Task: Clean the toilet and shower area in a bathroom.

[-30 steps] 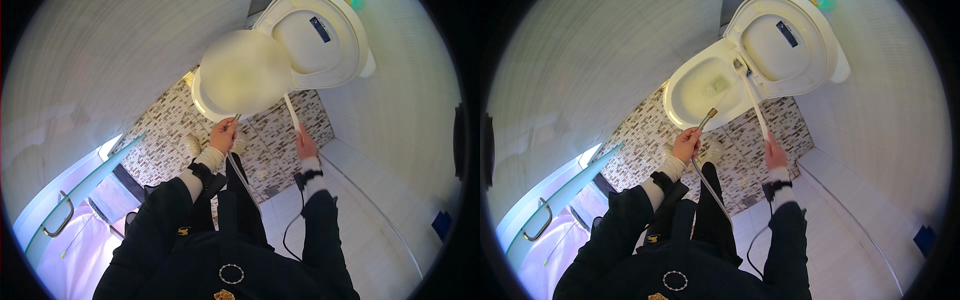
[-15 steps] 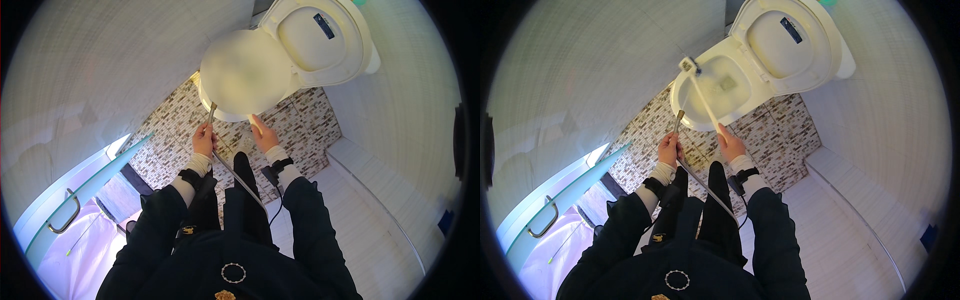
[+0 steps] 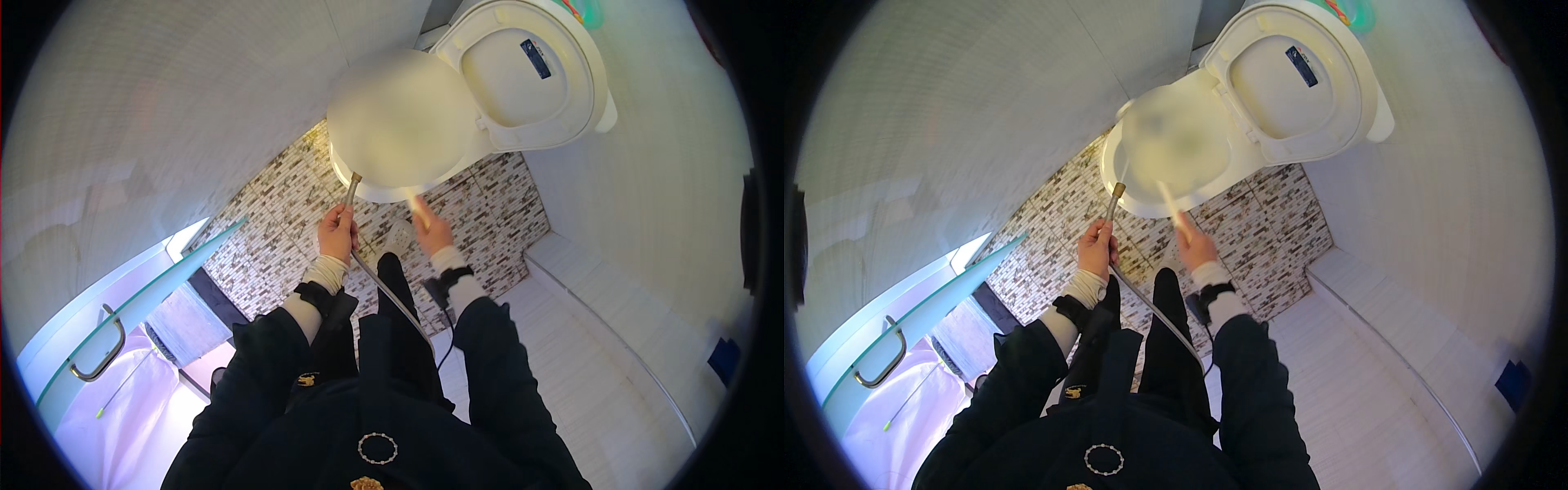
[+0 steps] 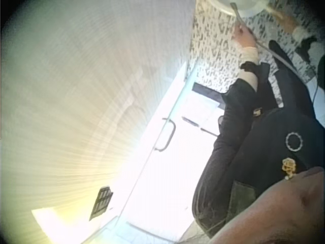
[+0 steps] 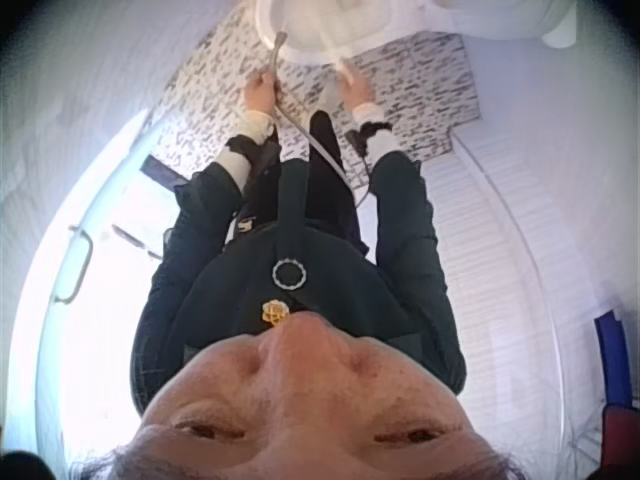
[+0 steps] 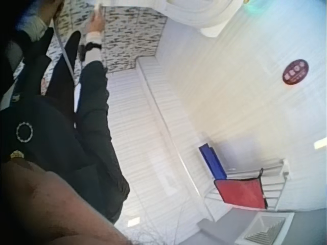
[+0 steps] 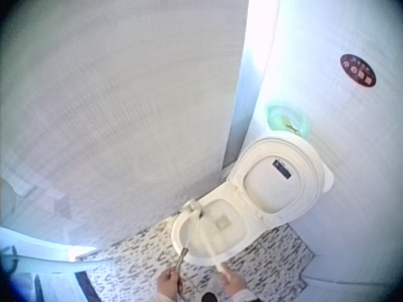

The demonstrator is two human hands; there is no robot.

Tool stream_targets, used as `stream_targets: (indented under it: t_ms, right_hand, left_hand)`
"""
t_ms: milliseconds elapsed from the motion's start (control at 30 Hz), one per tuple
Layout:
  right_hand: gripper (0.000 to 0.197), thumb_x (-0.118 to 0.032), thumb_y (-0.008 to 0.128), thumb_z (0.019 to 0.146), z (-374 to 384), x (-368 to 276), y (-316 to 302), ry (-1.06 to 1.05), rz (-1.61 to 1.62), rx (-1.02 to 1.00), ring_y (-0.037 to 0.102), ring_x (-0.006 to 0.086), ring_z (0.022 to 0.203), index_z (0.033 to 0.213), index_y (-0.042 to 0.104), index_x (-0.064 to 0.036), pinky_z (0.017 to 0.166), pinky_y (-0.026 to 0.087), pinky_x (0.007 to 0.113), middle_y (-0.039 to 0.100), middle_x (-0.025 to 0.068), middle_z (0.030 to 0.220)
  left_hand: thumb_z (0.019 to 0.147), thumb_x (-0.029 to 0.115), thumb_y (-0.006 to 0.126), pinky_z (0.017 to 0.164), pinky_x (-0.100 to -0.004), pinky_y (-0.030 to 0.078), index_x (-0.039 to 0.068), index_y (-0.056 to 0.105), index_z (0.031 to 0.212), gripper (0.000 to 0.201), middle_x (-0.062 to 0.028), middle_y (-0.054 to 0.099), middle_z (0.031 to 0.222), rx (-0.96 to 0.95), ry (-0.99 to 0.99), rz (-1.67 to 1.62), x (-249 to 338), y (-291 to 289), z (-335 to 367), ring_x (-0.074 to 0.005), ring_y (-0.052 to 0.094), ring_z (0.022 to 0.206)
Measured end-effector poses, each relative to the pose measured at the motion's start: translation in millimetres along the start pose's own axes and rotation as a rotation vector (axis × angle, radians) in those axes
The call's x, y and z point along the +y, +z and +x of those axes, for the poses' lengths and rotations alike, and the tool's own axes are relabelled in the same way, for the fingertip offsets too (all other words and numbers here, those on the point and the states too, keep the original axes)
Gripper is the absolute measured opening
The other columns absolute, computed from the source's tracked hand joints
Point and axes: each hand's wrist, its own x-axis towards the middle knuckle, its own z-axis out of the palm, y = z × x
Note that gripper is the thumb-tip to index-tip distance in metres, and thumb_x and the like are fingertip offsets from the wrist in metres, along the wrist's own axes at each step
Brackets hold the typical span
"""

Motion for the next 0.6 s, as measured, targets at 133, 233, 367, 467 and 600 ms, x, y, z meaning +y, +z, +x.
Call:
stream_targets:
  t_ms: [133, 233, 367, 467, 600]
  right_hand:
    - [0.04, -0.03, 0.051, 0.085, -9.8, -15.2, 0.2, 0.055, -0.06, -0.136, 0.058, 0.0404, 0.075, 0.125, 0.048, -0.0238, 0.066, 0.047, 0.046, 0.059, 0.0254, 0.08]
    - [0.039, -0.031, 0.048, 0.086, 48.7, 4.9, -33.6, 0.02, -0.081, 0.233, 0.058, 0.0404, 0.073, 0.125, 0.047, -0.0231, 0.067, 0.047, 0.046, 0.059, 0.0251, 0.077]
    - [0.041, -0.031, 0.045, 0.087, 71.7, -15.2, -27.6, 0.034, -0.144, 0.164, 0.057, 0.0404, 0.073, 0.127, 0.044, -0.0209, 0.068, 0.045, 0.047, 0.06, 0.0239, 0.077]
    - [0.042, -0.031, 0.044, 0.088, 50.9, -36.6, -19.1, 0.082, -0.227, -0.109, 0.057, 0.04, 0.074, 0.128, 0.043, -0.0208, 0.068, 0.045, 0.049, 0.06, 0.0233, 0.077]
    - [0.041, -0.034, 0.042, 0.089, 57.8, 2.5, -55.1, -0.063, -0.263, 0.196, 0.057, 0.04, 0.077, 0.129, 0.042, -0.0243, 0.069, 0.045, 0.048, 0.061, 0.023, 0.085]
  left_hand:
    - [0.087, 0.023, 0.057, 0.033, -0.0236, 0.032, 0.008, 0.055, 0.1, 0.021, -0.0007, 0.049, 0.055, -0.003, -0.028, 0.028, 10.5, -10.1, -2.7, -0.0091, 0.04, 0.036]
    - [0.086, 0.021, 0.057, 0.03, -0.0232, 0.03, 0.0, 0.052, 0.106, 0.028, -0.0018, 0.048, 0.053, -0.027, -0.033, 0.006, 9.2, 2.8, -7.0, -0.0086, 0.038, 0.033]
    - [0.086, 0.021, 0.057, 0.031, -0.0229, 0.029, 0.001, 0.053, 0.106, 0.029, -0.0016, 0.048, 0.053, -0.045, -0.012, 0.018, 4.9, -6.7, -8.5, -0.0088, 0.038, 0.033]
    - [0.086, 0.021, 0.057, 0.031, -0.0225, 0.03, 0.001, 0.052, 0.108, 0.03, -0.0015, 0.049, 0.053, -0.016, -0.024, 0.008, 6.0, -13.3, -11.1, -0.0084, 0.038, 0.034]
    - [0.086, 0.022, 0.058, 0.032, -0.022, 0.03, 0.003, 0.055, 0.104, 0.027, -0.001, 0.049, 0.054, -0.143, -0.048, 0.036, 13.7, 12.9, -16.3, -0.0078, 0.038, 0.035]
